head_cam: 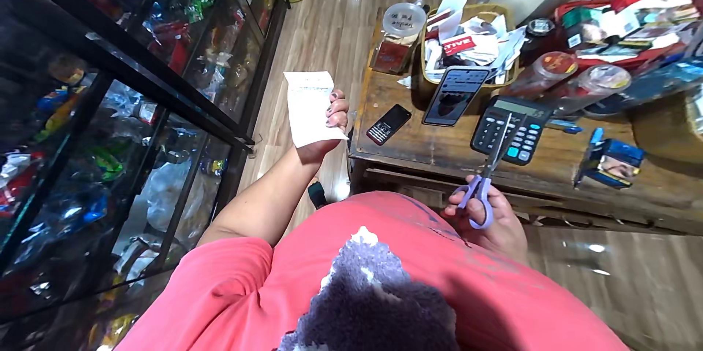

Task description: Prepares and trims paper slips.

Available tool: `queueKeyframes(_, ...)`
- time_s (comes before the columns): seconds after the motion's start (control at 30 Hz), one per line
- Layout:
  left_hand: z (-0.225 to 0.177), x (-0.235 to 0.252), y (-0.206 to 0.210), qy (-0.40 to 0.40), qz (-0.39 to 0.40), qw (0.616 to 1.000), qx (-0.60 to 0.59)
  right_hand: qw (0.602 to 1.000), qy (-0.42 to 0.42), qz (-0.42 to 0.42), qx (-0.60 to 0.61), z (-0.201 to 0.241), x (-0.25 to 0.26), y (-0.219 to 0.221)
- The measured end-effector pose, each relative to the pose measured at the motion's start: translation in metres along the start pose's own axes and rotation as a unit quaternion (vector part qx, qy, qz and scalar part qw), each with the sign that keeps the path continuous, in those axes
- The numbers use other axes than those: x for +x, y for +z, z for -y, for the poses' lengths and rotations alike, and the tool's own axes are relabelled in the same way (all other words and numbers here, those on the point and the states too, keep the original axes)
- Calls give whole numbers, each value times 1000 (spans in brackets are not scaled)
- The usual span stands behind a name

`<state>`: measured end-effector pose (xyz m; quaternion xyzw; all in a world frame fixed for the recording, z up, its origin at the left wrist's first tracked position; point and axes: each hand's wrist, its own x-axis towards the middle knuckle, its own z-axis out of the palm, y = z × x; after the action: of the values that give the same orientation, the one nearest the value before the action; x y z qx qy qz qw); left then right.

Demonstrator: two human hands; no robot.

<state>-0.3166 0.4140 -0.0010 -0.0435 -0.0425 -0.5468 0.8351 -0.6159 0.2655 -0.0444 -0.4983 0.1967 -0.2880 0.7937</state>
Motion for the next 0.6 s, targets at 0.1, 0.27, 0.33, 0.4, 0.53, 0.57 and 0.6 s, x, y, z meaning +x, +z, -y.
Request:
queueKeyframes(0.1,-1,0,-1,0,2,1000,5,1000,-5,4,-1,0,1,-1)
queueKeyframes(0.27,0,3,2,3,-5,1000,16,1000,-9,2,-8,2,2,0)
queueKeyframes(0.33,1,3,4,5,2,1000,22,1000,-5,-3,-14,4,2,1)
queueKeyframes(0.4,1,3,4,6,5,1000,20,1000,-3,-4,-14,4,2,1)
queueKeyframes(0.53,1,4,2,4,2,1000,13,1000,3,-7,1,4,2,0)
queueKeyframes(0.57,1,5,2,3,1,1000,10,1000,7,-9,2,4,2,0)
queueKeyframes(0.6,1,5,1,2,0,1000,10,1000,8,-10,2,5,2,0)
